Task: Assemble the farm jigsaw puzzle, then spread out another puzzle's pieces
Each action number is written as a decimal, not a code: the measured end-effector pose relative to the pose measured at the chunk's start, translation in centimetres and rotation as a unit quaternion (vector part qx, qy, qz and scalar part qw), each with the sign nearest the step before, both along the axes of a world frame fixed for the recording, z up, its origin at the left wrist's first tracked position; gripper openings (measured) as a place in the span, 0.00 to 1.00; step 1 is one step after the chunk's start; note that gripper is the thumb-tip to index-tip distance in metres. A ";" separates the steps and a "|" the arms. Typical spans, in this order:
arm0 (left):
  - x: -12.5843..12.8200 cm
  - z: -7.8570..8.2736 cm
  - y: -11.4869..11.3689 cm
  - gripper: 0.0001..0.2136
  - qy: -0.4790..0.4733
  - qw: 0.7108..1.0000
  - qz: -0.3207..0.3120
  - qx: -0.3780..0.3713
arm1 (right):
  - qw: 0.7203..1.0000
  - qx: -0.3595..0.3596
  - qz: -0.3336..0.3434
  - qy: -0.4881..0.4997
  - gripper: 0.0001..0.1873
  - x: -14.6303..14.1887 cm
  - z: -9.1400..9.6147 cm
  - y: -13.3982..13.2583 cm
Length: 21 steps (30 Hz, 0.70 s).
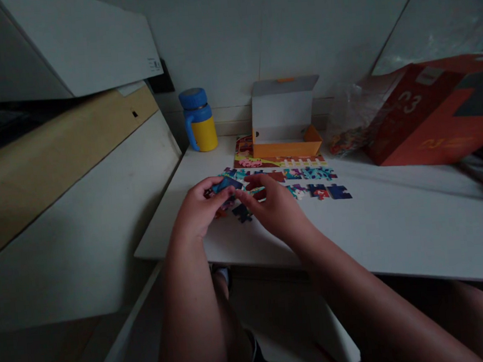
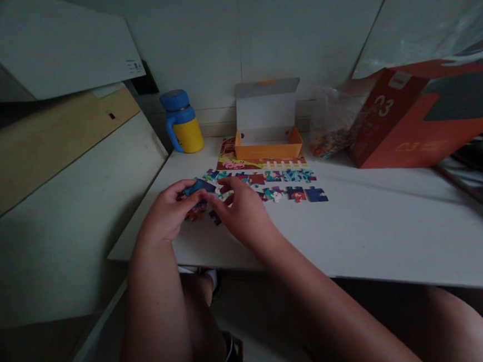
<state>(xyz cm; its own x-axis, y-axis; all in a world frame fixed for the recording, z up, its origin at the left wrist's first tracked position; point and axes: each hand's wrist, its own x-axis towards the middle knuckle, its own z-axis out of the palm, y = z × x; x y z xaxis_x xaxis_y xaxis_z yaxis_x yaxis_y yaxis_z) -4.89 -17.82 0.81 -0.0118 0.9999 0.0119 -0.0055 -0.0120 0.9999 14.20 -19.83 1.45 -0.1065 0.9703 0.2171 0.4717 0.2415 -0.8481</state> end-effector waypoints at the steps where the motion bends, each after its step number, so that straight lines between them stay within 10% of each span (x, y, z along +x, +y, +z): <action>1: 0.2 -0.2 0.1 0.25 0.009 1.000 -0.021 -0.012 | 0.999 -0.018 0.017 0.028 0.28 0.4 -0.1 0.5; 9: 1.5 -0.7 -0.1 0.24 -0.086 0.987 -0.094 -0.100 | 0.989 -0.084 0.040 0.112 0.12 2.5 -2.4 2.5; 21: 1.9 -1.2 0.4 0.28 -0.011 0.985 -0.169 -0.036 | 0.952 -0.161 0.042 0.258 0.19 2.9 -2.1 0.9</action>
<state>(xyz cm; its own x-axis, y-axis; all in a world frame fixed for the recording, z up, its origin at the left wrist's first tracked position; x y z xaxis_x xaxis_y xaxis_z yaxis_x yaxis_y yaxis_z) -3.03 -17.46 -0.37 0.3215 0.9452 -0.0559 -0.0186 0.0653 0.9977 17.14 -18.93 -0.67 -0.1473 0.9881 -0.0452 -0.0372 -0.0512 -0.9980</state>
